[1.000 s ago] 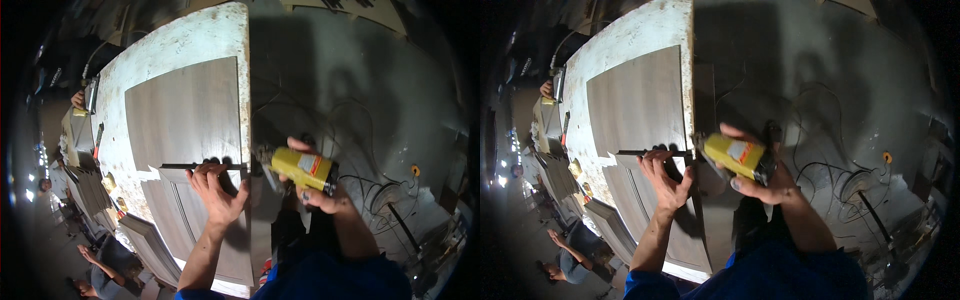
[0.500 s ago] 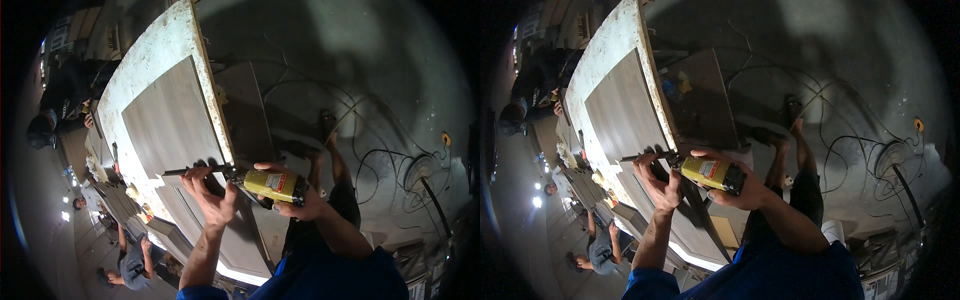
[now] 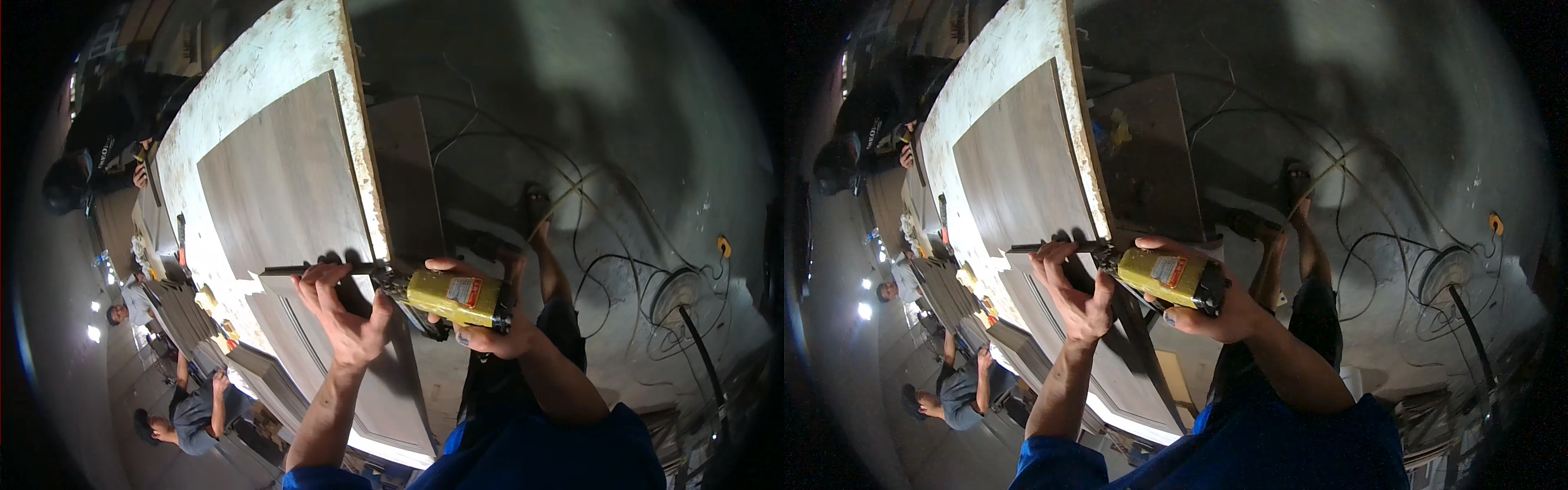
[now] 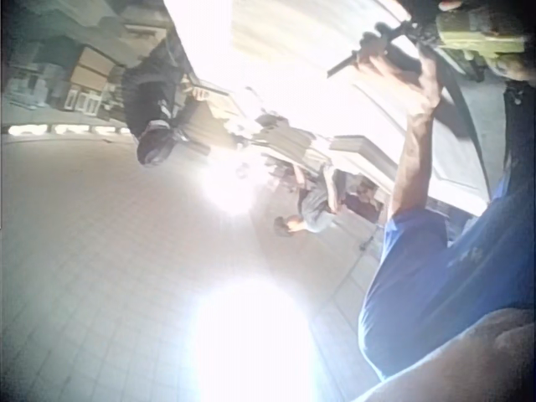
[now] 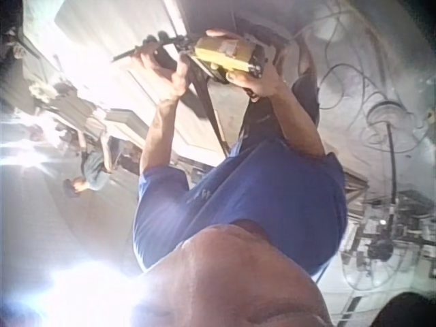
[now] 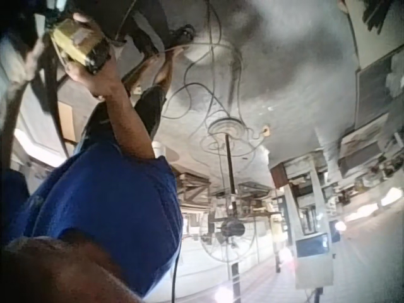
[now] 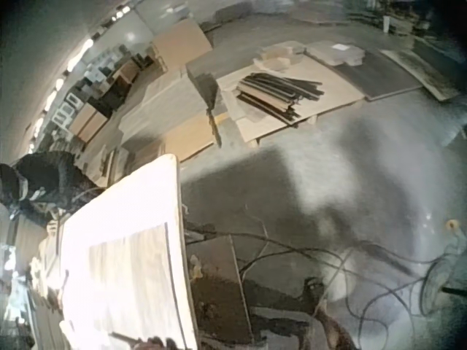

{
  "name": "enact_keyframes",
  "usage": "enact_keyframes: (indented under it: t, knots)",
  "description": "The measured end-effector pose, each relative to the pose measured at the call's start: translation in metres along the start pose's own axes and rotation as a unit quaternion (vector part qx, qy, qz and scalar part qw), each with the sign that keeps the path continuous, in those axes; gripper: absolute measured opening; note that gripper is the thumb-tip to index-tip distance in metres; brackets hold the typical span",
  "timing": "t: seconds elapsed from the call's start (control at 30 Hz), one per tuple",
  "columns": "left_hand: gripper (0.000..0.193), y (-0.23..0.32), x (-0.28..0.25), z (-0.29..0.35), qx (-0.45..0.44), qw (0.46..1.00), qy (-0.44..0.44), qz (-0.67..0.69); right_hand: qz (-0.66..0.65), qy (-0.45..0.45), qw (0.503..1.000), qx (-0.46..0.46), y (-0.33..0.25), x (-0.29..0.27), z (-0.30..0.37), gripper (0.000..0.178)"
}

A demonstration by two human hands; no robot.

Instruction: Assembling wooden cabinet door components using a pneumatic nail gun and glue in a manufacturing setting.

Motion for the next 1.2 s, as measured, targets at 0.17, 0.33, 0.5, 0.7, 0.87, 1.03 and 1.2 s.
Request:
enact_keyframes:
  t: [0.17,0.33,0.5,0.7,0.87,1.03,1.2]
  knots:
    - [0.058,-0.001,0.001,-0.001,-0.001,1.0,0.009,0.006,0.002,-0.001,1.0,0.017,-0.004,0.0,-0.001,0.083]
    - [0.057,0.001,-0.001,-0.001,-0.001,1.0,0.02,0.014,-0.003,-0.013,1.0,0.015,-0.008,0.0,-0.001,0.084]
    - [0.056,0.009,-0.003,-0.003,-0.01,1.0,0.005,-0.015,-0.028,0.005,0.999,0.029,-0.02,-0.002,0.01,0.086]
    - [0.056,0.027,-0.003,0.022,0.009,1.0,-0.013,0.0,0.038,0.014,0.996,0.081,-0.042,-0.023,0.031,0.087]
    - [0.047,0.057,0.014,0.104,0.07,0.992,-0.057,0.084,0.079,-0.016,0.984,0.158,-0.055,-0.034,0.041,0.087]
    - [0.042,0.086,0.003,0.173,-0.084,0.994,-0.003,0.073,0.153,-0.063,0.958,0.232,-0.057,-0.04,0.041,0.095]
    - [0.074,0.04,0.004,0.18,-0.394,0.913,0.101,-0.03,0.202,-0.087,0.928,0.302,-0.053,-0.042,0.038,0.104]
Point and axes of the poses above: each hand's wrist, its own z-axis away from the middle knuckle, its own x-axis out of the palm, y = z × x, the point moved 6 cm from there along -z, towards the middle knuckle, and after that the axes turned 2 degrees about -z, right-handed, at the moved point
